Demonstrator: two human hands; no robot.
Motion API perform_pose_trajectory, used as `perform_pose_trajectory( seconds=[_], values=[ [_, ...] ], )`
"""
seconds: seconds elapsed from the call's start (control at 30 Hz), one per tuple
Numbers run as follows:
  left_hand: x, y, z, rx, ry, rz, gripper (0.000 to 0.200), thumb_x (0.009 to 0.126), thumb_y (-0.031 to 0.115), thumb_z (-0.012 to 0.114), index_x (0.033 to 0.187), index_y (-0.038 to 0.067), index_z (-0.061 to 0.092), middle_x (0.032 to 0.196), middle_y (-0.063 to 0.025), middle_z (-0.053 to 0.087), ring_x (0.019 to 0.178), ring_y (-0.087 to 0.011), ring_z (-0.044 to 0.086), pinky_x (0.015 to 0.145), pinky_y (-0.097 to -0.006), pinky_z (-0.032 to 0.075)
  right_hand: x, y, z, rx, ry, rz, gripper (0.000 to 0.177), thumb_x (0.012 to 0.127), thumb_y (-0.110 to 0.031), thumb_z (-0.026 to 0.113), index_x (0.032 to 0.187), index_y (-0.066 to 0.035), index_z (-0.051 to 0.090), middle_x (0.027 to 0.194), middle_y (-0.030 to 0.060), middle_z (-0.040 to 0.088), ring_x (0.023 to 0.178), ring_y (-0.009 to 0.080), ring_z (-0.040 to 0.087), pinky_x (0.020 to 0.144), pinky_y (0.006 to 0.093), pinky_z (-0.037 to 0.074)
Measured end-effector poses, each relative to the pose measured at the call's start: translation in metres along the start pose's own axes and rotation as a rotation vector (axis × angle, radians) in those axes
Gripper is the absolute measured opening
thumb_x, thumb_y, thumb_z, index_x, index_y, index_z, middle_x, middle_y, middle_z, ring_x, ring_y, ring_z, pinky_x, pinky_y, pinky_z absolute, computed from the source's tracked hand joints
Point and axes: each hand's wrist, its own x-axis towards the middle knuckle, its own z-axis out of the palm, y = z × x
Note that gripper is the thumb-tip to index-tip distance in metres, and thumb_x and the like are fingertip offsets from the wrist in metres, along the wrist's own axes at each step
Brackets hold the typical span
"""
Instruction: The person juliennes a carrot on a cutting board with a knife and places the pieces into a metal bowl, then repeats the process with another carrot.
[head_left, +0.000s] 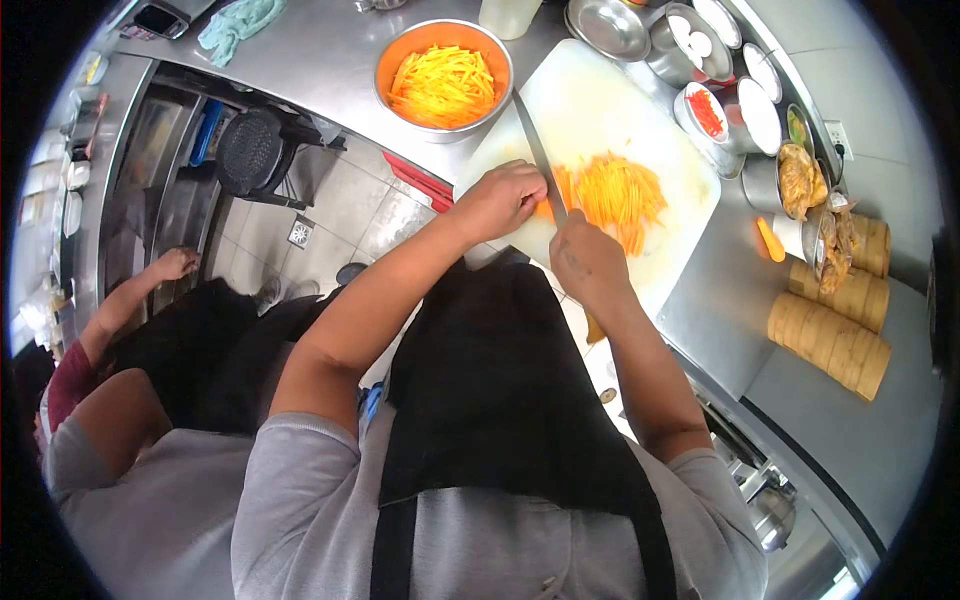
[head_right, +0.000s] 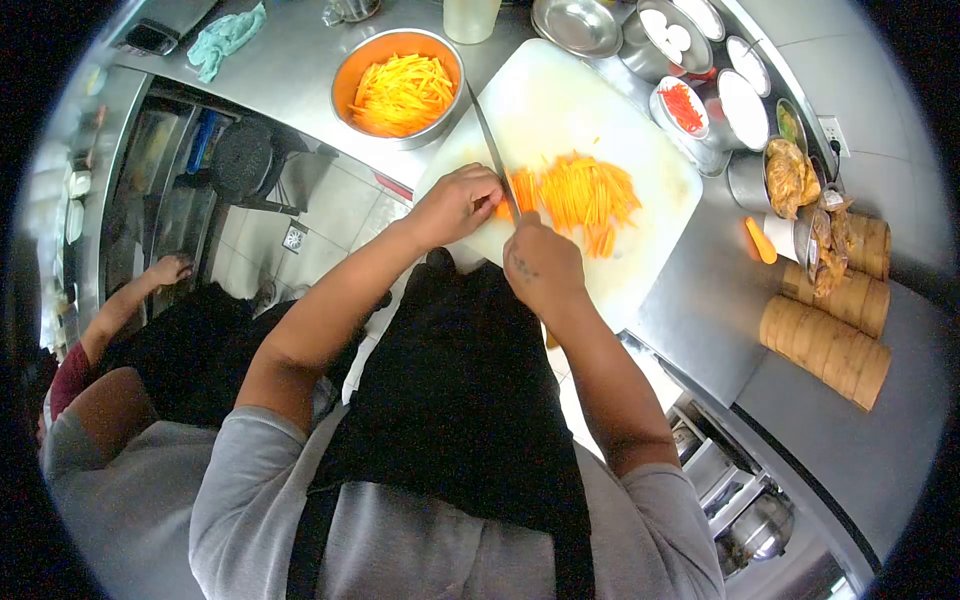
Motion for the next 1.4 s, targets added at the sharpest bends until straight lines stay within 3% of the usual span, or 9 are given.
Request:
perform_pose_trajectory(
  seconds=[0.27,0.37,0.87,1.4],
  values=[
    [-0.002,0.000,0.001,0.001,0.018,0.001,0.015,0.077,-0.006,0.065,0.080,0.002,0.053,0.080,-0.0110,0.058,0.083,-0.0318,0.058,0.073,-0.0404,0.049,0.005,0.000,0.005,0.023,0.032,-0.017,0.021,0.094,-0.018,0.054,0.093,0.003,0.056,0.079,0.0267,0.069,0.075,0.0442,0.070,0.070,0.0515,0.056],
    [-0.003,-0.002,0.002,0.007,0.039,0.017,0.016,0.077,-0.006,0.066,0.080,0.002,0.053,0.080,-0.0109,0.058,0.082,-0.0317,0.058,0.073,-0.0403,0.049,-0.002,-0.005,-0.001,-0.016,-0.049,0.023,0.021,0.094,-0.017,0.054,0.094,0.003,0.056,0.079,0.0270,0.068,0.076,0.0442,0.070,0.071,0.0515,0.056],
    [-0.005,-0.004,0.006,0.047,0.062,0.051,0.017,0.076,-0.006,0.068,0.078,0.003,0.053,0.077,-0.0097,0.059,0.080,-0.0300,0.059,0.072,-0.0392,0.049,0.016,0.005,0.018,-0.014,0.051,-0.015,0.023,0.096,-0.019,0.051,0.092,0.003,0.056,0.077,0.0251,0.069,0.075,0.0418,0.070,0.070,0.0507,0.056],
    [-0.006,-0.004,0.007,0.079,0.086,0.062,0.016,0.076,-0.004,0.068,0.076,0.004,0.054,0.077,-0.0090,0.060,0.079,-0.0297,0.059,0.072,-0.0388,0.050,-0.006,-0.003,0.002,-0.041,-0.048,0.017,0.023,0.096,-0.019,0.051,0.092,0.003,0.056,0.080,0.0263,0.069,0.076,0.0423,0.071,0.072,0.0499,0.057]
  ],
)
